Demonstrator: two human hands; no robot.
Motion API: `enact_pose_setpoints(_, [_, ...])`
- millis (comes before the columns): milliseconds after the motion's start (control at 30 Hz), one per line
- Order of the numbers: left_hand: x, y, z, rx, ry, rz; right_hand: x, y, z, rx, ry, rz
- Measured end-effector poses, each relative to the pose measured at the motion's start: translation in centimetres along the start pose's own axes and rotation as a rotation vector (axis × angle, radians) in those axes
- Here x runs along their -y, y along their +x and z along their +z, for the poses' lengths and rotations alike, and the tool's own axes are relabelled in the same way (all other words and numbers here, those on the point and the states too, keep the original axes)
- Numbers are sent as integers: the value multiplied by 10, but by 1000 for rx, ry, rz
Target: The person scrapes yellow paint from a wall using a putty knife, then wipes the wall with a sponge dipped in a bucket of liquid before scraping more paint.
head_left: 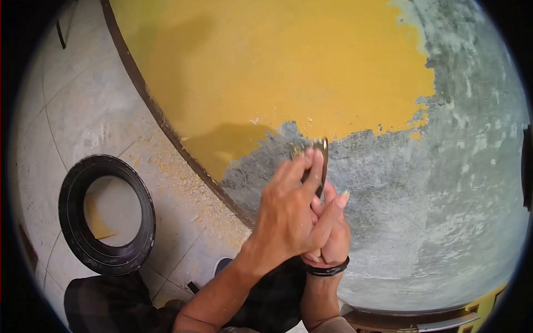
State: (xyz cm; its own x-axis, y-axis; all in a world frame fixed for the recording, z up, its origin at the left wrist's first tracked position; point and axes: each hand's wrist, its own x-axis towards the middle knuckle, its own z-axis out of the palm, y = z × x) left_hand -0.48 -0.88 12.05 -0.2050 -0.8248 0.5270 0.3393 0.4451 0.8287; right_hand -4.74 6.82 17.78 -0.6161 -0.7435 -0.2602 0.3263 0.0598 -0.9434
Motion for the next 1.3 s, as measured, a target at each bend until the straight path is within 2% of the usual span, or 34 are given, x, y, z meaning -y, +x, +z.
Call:
enact_pose_setpoints(33, [-3, 2, -2, 13, 3, -39, -5, 5, -13, -26, -6, 15])
enact_pose_setpoints(67, [-4, 7, -10, 99, -29, -168, -16, 7, -31, 190, 118, 3])
enact_pose_setpoints(100, [-3, 3, -8, 107, -30, -180, -20, 12, -34, 445, 241, -18])
enact_pose_setpoints(133, [-3, -1, -5, 70, -44, -125, -14, 9, -32, 327, 206, -25])
enact_pose_setpoints(167, [-2, -2, -2, 36, -54, -52, -11, 4, -23, 340, 211, -30])
enact_pose_setpoints(233, [0, -2, 5, 16, -71, -6, -3, -5, -1, -66, -22, -44])
enact_pose_setpoints(267, [1, 0, 5, -19, -32, 20, -1, 3, 14, -276, 48, -39])
enact_pose_setpoints(300, [2, -1, 6, -46, -2, 30, -5, 16, 1, -291, 49, -31])
enact_pose_setpoints(367, [-3, 2, 0, -5, 14, -50, -18, 31, -47, 638, 367, 2])
enact_pose_setpoints(433, [-4, 7, -5, 18, -49, -75, -13, 21, -28, 717, 434, 61])
enact_pose_setpoints(500, [-5, 4, -2, 31, -57, -43, 1, 3, 34, -430, 42, -14])
enact_pose_setpoints(533, [-5, 4, 0, 0, -46, -8, 2, 10, 32, -413, 44, -22])
enact_pose_setpoints(600, [-1, 7, 2, -63, 27, 39, 3, 15, 11, -104, -54, -18])
enact_pose_setpoints(667, [-1, 7, -4, 10, -33, -68, -3, 10, -5, 123, -7, 26])
enact_pose_setpoints(700, [-1, 12, -8, 19, -51, -127, -4, 9, -4, 134, -11, 30])
enact_pose_setpoints(767, [-4, 2, -1, 16, -32, -62, -9, -3, -4, -25, -12, -55])
enact_pose_setpoints(867, [-1, 2, 7, -52, -15, 46, -8, 21, -4, -21, 5, -56])
enact_pose_setpoints(967, [-1, 20, -5, 9, 12, -87, -7, 11, -3, -136, 4, -40])
enact_pose_setpoints(1033, [-7, 10, -7, -8, 17, -80, -7, 11, 13, -113, -47, -46])
enact_pose_setpoints(1067, [-9, 7, -7, 31, -16, -71, -11, 4, -7, 93, 4, -48])
enact_pose_setpoints(1100, [-8, 4, -6, 61, -48, -61, -8, 7, 1, 115, -2, -56])
enact_pose_setpoints(1167, [5, 6, -1, 0, -40, 16, -4, 7, 18, -80, -21, -60])
enact_pose_setpoints(1200, [15, 12, -1, -77, 24, 60, -4, 13, 19, -128, 106, -1])
enact_pose_setpoints(1233, [22, 12, 0, -125, 72, 88, -4, 21, 17, -166, 109, 3])
enact_pose_setpoints(1267, [5, 25, -15, -59, 72, -78, -6, 28, 13, -28, -11, 36])
enact_pose_setpoints(1300, [2, 20, -15, -46, 61, -73, -7, 34, 13, 158, -141, 61])
